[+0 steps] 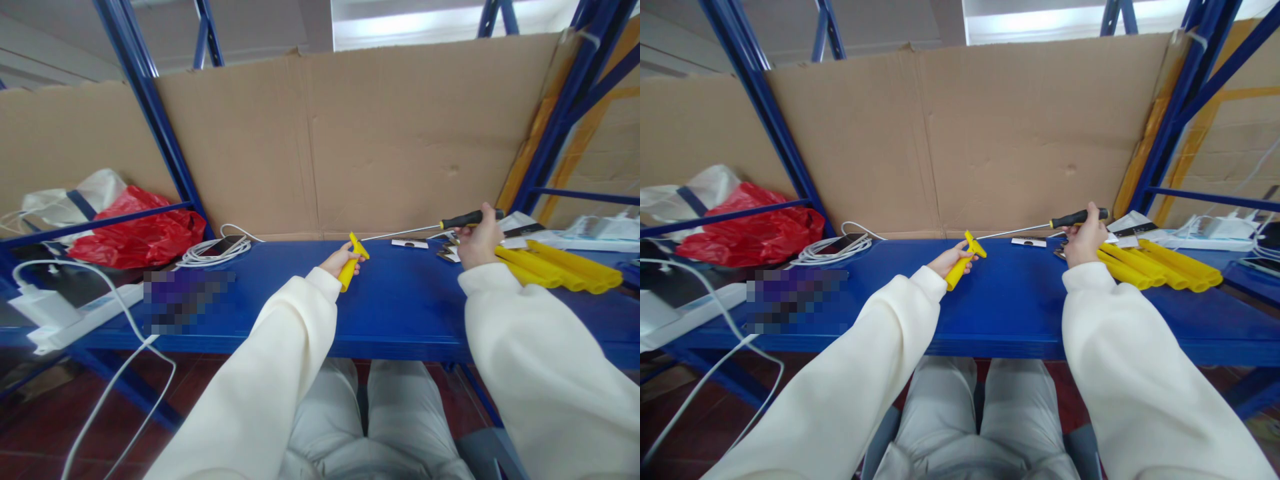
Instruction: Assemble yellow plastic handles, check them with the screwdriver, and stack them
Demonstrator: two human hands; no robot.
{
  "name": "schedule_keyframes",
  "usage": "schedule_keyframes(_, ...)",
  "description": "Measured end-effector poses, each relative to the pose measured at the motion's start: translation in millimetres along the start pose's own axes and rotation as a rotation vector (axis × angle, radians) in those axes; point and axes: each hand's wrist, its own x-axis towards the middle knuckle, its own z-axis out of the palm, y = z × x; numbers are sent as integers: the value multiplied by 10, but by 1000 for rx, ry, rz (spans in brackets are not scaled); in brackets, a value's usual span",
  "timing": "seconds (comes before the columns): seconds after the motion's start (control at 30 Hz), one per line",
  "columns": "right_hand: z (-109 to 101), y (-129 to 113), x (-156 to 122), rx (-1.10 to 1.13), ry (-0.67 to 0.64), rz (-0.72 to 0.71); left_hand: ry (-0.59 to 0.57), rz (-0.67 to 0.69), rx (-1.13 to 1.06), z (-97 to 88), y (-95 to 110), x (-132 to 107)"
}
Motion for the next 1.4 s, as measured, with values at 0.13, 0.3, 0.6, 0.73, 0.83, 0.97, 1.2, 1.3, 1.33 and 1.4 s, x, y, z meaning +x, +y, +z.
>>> schedule_keyframes(0.13, -17, 3, 50, -7, 18, 12, -6, -10, 13, -5, 2, 7)
schedule_keyframes(0.3, -35, 17, 91, -63, 31, 9, -2, 0, 38, -5, -1, 2)
schedule_keyframes(0.6, -43, -12, -65, -260, -119, 167, 164, 43, 92, -10, 23, -23)
schedule_keyframes(0.73, -41, -37, -93, -361, -140, 226, 214, 50, 126, -24, 29, -12)
schedule_keyframes(0.83, -32, -70, -116, -382, -150, 288, 241, 58, 134, -43, 21, 4)
schedule_keyframes(0.97, -36, -108, -116, -322, -187, 322, 257, 67, 143, -54, 10, 6)
schedule_keyframes(1.2, -16, -148, -217, -284, -248, 314, 272, 94, 121, -68, 4, 17)
schedule_keyframes(1.3, -9, -168, -258, -307, -241, 289, 274, 96, 119, -77, -4, 31)
schedule_keyframes(1.33, -11, -174, -260, -315, -235, 281, 273, 97, 121, -78, -6, 33)
schedule_keyframes(1.4, -20, -188, -254, -322, -220, 273, 274, 98, 126, -76, -11, 34)
